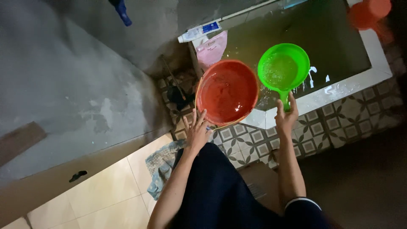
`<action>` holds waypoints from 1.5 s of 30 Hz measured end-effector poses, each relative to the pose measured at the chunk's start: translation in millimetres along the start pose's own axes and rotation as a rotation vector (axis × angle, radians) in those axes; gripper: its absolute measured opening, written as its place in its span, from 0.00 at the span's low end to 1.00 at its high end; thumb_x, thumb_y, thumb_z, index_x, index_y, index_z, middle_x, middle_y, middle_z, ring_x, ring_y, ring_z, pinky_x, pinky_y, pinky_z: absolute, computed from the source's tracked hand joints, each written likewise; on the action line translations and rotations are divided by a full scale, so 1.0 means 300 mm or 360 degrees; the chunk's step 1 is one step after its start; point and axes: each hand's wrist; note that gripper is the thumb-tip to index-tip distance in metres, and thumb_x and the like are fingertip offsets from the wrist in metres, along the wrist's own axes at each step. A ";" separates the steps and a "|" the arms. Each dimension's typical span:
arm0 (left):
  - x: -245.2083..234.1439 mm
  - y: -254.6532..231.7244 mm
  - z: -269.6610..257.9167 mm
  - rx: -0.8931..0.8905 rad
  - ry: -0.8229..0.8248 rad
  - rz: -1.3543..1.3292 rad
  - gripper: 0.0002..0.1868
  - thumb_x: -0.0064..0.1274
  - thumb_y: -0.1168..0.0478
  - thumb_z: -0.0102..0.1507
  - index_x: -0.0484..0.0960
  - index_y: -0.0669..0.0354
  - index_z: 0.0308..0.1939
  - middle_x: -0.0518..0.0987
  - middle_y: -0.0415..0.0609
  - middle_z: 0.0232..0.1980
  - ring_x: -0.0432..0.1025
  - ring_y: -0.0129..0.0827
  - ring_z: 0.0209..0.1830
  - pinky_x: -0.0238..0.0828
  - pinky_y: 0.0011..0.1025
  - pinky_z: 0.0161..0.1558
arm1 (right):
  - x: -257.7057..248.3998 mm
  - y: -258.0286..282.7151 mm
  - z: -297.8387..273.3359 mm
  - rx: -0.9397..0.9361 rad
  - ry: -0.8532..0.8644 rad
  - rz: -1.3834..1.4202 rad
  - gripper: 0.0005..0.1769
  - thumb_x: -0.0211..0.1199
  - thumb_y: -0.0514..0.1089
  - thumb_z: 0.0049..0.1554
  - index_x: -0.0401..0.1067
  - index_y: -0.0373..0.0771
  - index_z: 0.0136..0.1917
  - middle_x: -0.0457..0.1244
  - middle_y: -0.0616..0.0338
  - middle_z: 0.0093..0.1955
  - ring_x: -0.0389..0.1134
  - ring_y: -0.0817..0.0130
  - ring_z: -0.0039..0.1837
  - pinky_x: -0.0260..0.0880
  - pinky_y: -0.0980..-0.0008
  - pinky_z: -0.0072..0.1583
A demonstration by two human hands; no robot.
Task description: Fill a bucket with water and then wash/rinse the bucket.
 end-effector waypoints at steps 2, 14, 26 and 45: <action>0.009 0.003 0.002 0.0019 -0.0032 -0.0010 0.15 0.68 0.53 0.56 0.83 0.48 0.45 0.56 0.41 0.82 0.38 0.52 0.84 0.28 0.74 0.74 | -0.011 -0.028 0.007 -0.0264 0.0045 -0.0082 0.30 0.64 0.40 0.69 0.61 0.38 0.80 0.69 0.53 0.56 0.65 0.74 0.47 0.67 0.72 0.47; -0.013 -0.002 -0.001 0.0038 0.0041 -0.0021 0.15 0.62 0.51 0.62 0.82 0.54 0.46 0.53 0.46 0.82 0.34 0.53 0.84 0.23 0.71 0.75 | -0.035 -0.046 0.027 -0.0944 0.0081 -0.1334 0.37 0.69 0.43 0.61 0.64 0.51 0.81 0.73 0.58 0.56 0.71 0.69 0.51 0.52 0.60 0.68; -0.031 -0.013 -0.001 -0.0039 0.0053 -0.0124 0.15 0.65 0.51 0.59 0.82 0.54 0.43 0.54 0.43 0.82 0.34 0.49 0.85 0.23 0.69 0.76 | -0.032 0.026 -0.007 -0.1166 0.0069 -0.1626 0.36 0.71 0.44 0.62 0.65 0.51 0.81 0.71 0.66 0.46 0.70 0.74 0.47 0.53 0.60 0.68; -0.035 -0.011 0.001 -0.0069 0.0108 -0.0161 0.13 0.64 0.51 0.61 0.83 0.54 0.41 0.52 0.41 0.83 0.32 0.47 0.85 0.22 0.69 0.76 | -0.012 0.017 -0.024 -0.1474 -0.0049 -0.1915 0.27 0.70 0.44 0.65 0.71 0.58 0.75 0.73 0.70 0.54 0.74 0.75 0.49 0.48 0.60 0.79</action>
Point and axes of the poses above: each hand's wrist, its own z-axis towards the middle knuckle, its own x-axis out of the palm, y = z × x
